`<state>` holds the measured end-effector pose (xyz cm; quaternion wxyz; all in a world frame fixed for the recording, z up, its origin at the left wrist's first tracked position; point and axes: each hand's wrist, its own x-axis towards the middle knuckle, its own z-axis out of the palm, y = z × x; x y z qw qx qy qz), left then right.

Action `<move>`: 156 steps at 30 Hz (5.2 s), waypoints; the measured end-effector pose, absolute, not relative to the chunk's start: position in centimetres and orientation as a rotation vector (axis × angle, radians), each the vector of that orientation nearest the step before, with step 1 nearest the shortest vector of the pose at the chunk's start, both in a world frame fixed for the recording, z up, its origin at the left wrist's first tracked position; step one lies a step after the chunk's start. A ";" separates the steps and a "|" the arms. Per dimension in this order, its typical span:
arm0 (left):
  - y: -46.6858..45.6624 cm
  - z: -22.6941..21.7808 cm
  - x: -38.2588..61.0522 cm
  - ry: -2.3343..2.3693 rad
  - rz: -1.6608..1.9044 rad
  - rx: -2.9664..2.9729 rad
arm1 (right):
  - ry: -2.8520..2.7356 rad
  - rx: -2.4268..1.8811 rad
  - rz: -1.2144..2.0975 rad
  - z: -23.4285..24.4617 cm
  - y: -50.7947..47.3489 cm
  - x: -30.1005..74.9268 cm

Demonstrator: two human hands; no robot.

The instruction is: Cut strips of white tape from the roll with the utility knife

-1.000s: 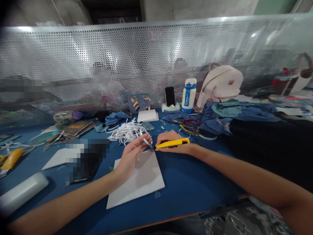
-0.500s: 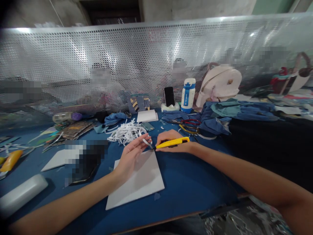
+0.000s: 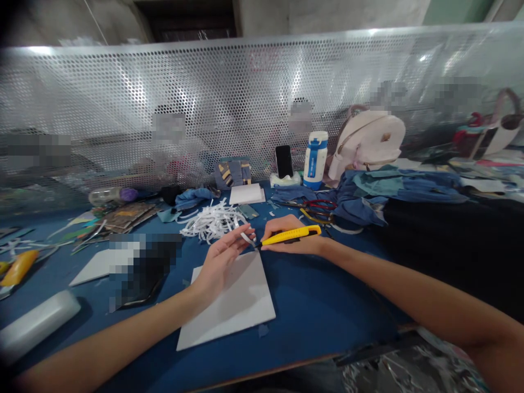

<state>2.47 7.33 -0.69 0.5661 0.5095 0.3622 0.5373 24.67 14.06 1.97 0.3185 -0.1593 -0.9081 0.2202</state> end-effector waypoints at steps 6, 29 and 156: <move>7.4 -0.8 2.5 0.835 1.269 1.198 | -2.381 -0.408 0.545 2.2 14.0 24.8; 7.5 -0.8 2.5 0.852 1.263 1.210 | -2.455 -0.355 0.498 2.2 13.8 25.0; 4.0 1.4 3.1 0.786 1.385 2.507 | -2.077 -0.957 0.878 -0.2 17.4 25.7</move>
